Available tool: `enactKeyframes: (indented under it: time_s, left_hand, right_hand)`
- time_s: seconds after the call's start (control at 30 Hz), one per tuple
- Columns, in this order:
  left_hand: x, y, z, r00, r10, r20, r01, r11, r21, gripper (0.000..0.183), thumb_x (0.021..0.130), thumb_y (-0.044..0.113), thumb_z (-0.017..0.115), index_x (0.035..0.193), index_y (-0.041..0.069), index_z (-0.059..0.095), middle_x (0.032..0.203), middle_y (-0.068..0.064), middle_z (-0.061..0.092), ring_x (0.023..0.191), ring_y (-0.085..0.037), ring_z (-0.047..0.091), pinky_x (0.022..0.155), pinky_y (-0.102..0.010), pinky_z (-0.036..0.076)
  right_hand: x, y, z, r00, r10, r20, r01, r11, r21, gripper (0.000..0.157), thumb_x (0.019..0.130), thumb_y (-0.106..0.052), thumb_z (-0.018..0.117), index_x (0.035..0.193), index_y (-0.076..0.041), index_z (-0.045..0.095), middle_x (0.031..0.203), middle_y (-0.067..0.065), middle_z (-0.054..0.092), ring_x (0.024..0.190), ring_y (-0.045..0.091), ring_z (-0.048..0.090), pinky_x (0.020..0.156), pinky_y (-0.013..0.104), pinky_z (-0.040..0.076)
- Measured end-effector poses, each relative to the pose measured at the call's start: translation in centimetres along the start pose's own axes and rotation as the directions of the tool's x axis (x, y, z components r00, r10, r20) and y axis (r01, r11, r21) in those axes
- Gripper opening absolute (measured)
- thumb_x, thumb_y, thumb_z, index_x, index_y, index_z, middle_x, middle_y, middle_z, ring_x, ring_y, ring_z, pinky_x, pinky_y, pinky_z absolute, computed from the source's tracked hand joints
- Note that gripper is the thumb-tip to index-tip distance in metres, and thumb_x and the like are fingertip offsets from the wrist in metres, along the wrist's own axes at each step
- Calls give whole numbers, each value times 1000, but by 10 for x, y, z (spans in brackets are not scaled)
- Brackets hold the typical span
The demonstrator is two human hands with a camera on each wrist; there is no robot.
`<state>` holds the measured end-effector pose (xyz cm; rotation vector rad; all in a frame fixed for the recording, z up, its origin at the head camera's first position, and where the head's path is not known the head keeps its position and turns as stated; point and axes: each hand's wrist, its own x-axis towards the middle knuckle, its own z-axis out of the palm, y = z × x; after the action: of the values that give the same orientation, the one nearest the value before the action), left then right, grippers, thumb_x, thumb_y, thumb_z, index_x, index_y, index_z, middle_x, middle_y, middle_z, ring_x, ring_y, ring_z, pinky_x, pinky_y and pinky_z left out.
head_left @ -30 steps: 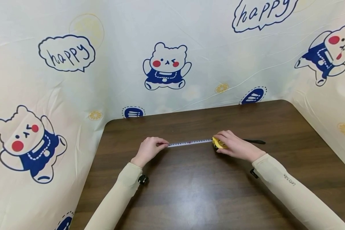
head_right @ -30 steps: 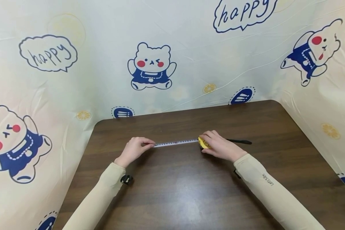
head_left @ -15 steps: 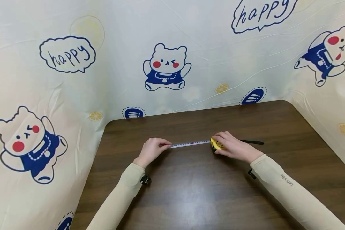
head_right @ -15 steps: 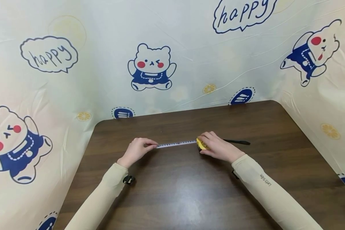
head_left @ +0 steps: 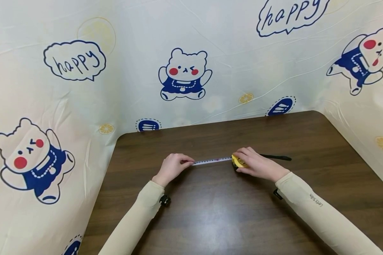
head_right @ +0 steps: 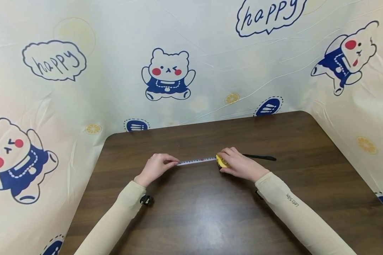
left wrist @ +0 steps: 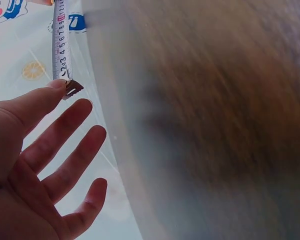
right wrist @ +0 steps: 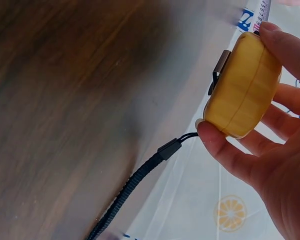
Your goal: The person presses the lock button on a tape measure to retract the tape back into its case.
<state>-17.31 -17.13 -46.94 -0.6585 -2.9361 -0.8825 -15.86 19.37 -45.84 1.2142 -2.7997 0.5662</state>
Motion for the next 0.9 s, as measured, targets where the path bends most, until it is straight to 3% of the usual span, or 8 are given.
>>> enactKeyframes:
  time_s: [0.9]
  left_hand:
    - [6, 16, 10, 999, 52, 9, -52, 998, 17, 10, 95, 24, 79, 102, 21, 85, 99, 5, 79, 93, -15, 73, 88, -40, 59]
  right_hand:
    - [7, -10, 4, 1000, -25, 5, 25, 1000, 11, 55, 97, -26, 77, 139, 2, 58, 132, 13, 59, 118, 26, 53, 95, 42, 54]
